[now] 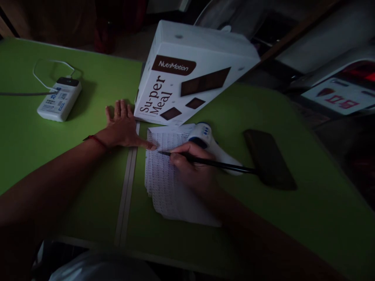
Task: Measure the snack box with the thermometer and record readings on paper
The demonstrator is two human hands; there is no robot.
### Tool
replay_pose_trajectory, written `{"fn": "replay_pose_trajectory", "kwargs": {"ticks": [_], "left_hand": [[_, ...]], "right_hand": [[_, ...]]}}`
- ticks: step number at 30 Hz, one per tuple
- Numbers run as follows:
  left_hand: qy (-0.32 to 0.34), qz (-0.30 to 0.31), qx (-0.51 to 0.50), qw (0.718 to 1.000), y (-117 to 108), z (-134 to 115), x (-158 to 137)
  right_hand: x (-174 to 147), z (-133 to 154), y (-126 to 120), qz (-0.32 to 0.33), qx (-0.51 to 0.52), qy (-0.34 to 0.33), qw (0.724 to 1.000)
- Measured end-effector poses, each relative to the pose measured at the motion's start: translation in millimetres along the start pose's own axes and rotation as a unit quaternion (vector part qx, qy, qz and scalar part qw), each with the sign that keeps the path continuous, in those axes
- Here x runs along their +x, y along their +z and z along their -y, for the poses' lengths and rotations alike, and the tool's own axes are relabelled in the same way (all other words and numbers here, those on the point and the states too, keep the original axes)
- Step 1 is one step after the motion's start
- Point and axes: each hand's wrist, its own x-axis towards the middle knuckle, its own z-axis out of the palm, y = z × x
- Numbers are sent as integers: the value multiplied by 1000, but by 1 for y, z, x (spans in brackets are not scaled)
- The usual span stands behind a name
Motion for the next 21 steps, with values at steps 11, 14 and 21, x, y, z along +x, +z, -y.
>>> {"fn": "replay_pose_trajectory", "kwargs": {"ticks": [11, 14, 21], "left_hand": [[-4, 3, 17, 1000, 1, -2, 1], [-3, -8, 4, 1000, 2, 0, 1], [2, -3, 6, 1000, 3, 1, 3]], "right_hand": [[-1, -9, 0, 6, -17, -45, 999], [-2, -9, 0, 6, -17, -50, 999], [-2, -9, 1, -1, -11, -61, 998]]}}
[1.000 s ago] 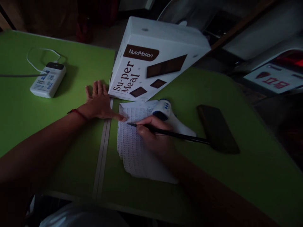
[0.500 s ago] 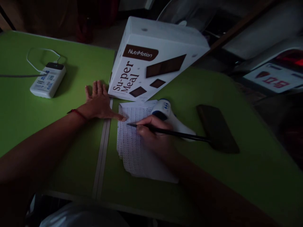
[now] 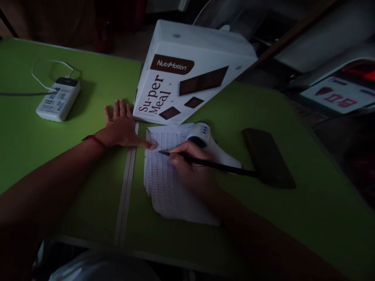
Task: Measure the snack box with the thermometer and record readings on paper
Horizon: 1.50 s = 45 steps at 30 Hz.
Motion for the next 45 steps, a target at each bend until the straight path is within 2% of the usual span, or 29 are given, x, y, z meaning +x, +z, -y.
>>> {"fn": "replay_pose_trajectory", "kwargs": {"ticks": [7, 21, 28, 32, 45], "left_hand": [[7, -7, -12, 1000, 0, 0, 0], [-3, 4, 7, 1000, -1, -1, -1], [1, 4, 1, 1000, -1, -1, -2], [-1, 4, -3, 1000, -1, -1, -2], [8, -10, -32, 999, 0, 0, -1]], "right_hand": [[0, -1, -1, 5, 19, 18, 1000], [1, 2, -1, 24, 17, -13, 999], [0, 1, -1, 10, 19, 3, 1000], [1, 1, -2, 36, 14, 3, 999], [2, 4, -5, 33, -17, 23, 999]]}}
